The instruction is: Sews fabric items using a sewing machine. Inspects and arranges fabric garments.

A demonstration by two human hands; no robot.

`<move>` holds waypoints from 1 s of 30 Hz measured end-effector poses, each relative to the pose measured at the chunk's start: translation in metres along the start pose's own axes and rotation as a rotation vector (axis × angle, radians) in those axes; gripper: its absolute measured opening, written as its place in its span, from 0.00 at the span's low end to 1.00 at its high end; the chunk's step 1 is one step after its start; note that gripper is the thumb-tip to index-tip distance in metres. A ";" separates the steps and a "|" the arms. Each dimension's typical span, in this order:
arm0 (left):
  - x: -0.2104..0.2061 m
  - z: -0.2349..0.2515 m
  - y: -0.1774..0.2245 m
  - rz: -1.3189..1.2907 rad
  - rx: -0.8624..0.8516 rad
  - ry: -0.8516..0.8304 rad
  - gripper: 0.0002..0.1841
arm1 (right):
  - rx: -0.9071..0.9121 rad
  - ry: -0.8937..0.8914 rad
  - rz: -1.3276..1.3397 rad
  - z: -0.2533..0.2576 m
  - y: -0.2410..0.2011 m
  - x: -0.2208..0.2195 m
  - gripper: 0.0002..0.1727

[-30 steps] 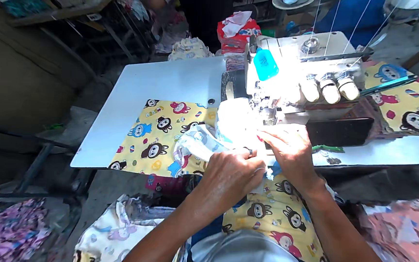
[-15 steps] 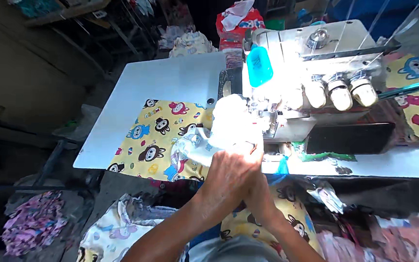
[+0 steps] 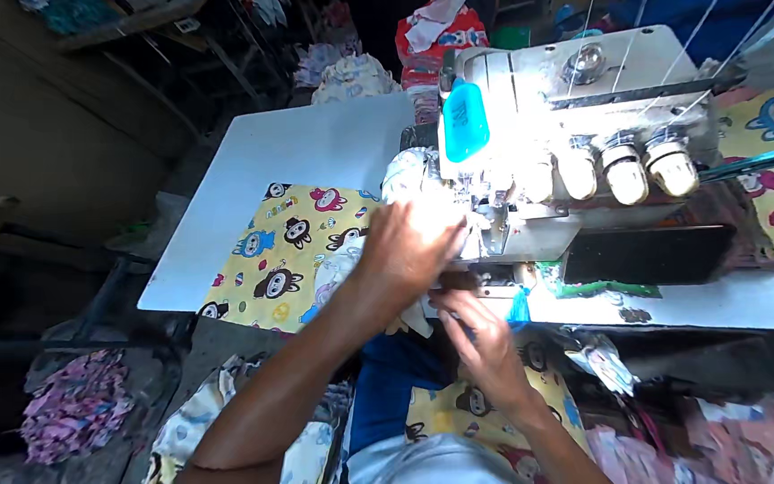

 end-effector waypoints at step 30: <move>0.051 0.038 -0.017 -0.102 -0.070 -0.278 0.20 | -0.109 0.146 0.138 0.042 -0.021 0.001 0.21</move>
Point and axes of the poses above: each hand's wrist, its own z-axis towards the middle knuckle, its own x-axis out of the back of the hand, y = z × x, the point moved 5 cm from there along z, towards the middle knuckle, and after that the axes turned 4 degrees about x, right-handed, at the moved point
